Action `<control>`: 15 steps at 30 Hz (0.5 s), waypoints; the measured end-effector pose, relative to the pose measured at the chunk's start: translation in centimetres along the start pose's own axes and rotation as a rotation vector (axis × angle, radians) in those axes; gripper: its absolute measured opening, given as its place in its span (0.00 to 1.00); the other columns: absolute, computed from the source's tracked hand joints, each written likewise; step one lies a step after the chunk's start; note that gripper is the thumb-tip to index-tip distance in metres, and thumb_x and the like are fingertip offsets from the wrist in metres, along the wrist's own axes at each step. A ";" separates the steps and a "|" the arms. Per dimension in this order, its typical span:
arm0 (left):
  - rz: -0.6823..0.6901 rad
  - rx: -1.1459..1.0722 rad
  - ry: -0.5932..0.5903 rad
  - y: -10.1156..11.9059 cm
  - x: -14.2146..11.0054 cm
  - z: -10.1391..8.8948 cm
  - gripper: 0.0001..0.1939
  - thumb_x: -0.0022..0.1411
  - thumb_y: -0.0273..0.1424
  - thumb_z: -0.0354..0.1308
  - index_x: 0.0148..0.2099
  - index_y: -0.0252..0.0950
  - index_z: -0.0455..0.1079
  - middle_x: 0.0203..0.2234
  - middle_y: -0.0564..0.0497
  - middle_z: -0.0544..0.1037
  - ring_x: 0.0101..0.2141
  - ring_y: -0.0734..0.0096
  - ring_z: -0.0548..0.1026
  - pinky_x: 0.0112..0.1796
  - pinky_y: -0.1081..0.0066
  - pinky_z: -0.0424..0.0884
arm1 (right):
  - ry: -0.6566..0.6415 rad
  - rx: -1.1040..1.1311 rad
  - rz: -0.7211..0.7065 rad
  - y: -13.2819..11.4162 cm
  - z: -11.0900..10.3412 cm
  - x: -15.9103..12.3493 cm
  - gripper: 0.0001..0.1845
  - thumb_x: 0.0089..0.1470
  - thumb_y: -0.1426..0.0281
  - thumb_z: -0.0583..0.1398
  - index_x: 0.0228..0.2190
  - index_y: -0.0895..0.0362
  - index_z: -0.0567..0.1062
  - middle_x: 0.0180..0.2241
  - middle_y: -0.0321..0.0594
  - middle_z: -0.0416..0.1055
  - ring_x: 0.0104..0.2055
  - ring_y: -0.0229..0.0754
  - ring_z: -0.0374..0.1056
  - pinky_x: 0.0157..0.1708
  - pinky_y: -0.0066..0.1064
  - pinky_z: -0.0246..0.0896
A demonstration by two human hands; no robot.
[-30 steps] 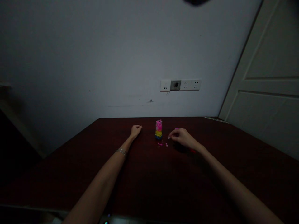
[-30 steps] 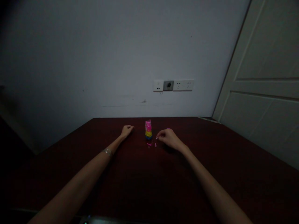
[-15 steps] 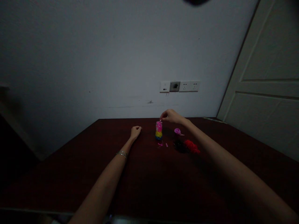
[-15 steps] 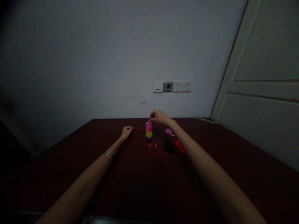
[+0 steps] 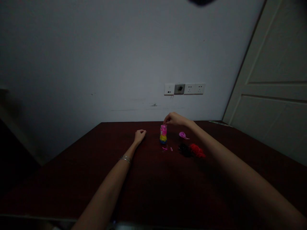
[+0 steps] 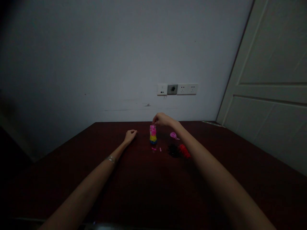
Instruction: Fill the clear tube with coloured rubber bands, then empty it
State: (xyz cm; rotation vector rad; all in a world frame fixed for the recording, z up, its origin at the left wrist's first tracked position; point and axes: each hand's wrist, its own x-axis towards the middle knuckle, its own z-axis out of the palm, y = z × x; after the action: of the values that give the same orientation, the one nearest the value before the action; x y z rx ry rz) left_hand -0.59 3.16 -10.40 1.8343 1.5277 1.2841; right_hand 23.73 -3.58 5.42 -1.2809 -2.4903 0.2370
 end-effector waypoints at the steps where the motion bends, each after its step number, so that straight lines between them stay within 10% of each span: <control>1: -0.003 0.000 0.000 0.0 0.0 0.0 0.15 0.53 0.33 0.50 0.30 0.29 0.75 0.21 0.49 0.74 0.26 0.70 0.71 0.30 0.74 0.63 | 0.013 0.009 0.000 0.0 -0.1 -0.1 0.13 0.43 0.78 0.57 0.32 0.63 0.79 0.28 0.43 0.76 0.28 0.37 0.68 0.29 0.25 0.58; 10: -0.028 0.004 -0.007 0.0 0.0 0.1 0.14 0.53 0.33 0.50 0.31 0.29 0.75 0.21 0.48 0.75 0.27 0.69 0.72 0.32 0.73 0.64 | 0.303 0.170 0.071 2.2 -0.1 -3.1 0.12 0.45 0.74 0.56 0.31 0.62 0.79 0.29 0.42 0.76 0.31 0.39 0.69 0.32 0.27 0.61; 15: -0.022 0.010 -0.017 -0.1 0.1 0.0 0.14 0.53 0.32 0.50 0.31 0.29 0.74 0.22 0.47 0.75 0.27 0.69 0.72 0.32 0.73 0.64 | 0.187 0.233 0.181 3.5 3.8 -5.6 0.13 0.43 0.74 0.57 0.31 0.62 0.78 0.30 0.43 0.76 0.31 0.39 0.69 0.32 0.27 0.62</control>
State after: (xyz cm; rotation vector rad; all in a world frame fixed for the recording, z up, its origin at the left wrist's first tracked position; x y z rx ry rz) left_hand -0.63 3.30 -10.39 1.8249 1.5441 1.2502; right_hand 28.06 -6.04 -0.32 -1.3618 -2.1231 0.4170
